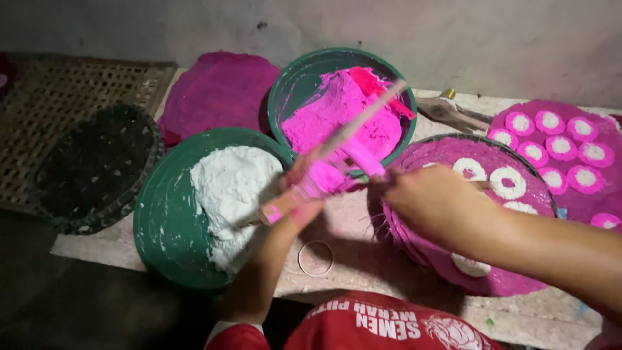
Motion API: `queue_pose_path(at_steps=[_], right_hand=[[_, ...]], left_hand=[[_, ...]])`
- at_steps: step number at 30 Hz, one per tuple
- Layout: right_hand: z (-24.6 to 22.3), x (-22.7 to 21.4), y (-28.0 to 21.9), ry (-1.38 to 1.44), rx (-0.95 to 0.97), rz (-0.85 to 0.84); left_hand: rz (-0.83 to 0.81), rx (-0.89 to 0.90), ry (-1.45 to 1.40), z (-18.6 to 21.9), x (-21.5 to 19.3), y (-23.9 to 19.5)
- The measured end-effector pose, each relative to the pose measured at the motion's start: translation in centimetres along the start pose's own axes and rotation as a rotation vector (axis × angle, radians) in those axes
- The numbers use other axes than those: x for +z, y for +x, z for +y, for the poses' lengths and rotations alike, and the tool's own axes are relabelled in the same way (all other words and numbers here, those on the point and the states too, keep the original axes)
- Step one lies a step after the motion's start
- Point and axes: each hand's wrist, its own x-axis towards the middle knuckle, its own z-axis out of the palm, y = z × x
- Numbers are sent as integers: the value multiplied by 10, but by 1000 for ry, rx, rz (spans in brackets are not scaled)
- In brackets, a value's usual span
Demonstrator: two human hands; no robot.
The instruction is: The person uses a wooden mold and a small hammer to press white and pink dough into ring shapes on a pink tray. They repeatedly fill the mold with white dough, then add pink dough, and tap the mold to release the formed rings onto the tray.
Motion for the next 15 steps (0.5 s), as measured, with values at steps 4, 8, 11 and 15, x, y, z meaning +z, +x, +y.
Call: queue_pose_path(at_steps=[4, 8, 11, 15], right_hand=[[39, 18, -39, 204, 237, 182], [6, 30, 8, 844, -222, 764], [-36, 67, 39, 1176, 61, 520], [-25, 101, 26, 1117, 44, 205]], left_hand=[[-8, -330, -1107, -38, -10, -1], [106, -68, -904, -22, 3, 9], [192, 9, -199, -3, -7, 16], [128, -221, -42, 3, -45, 30]])
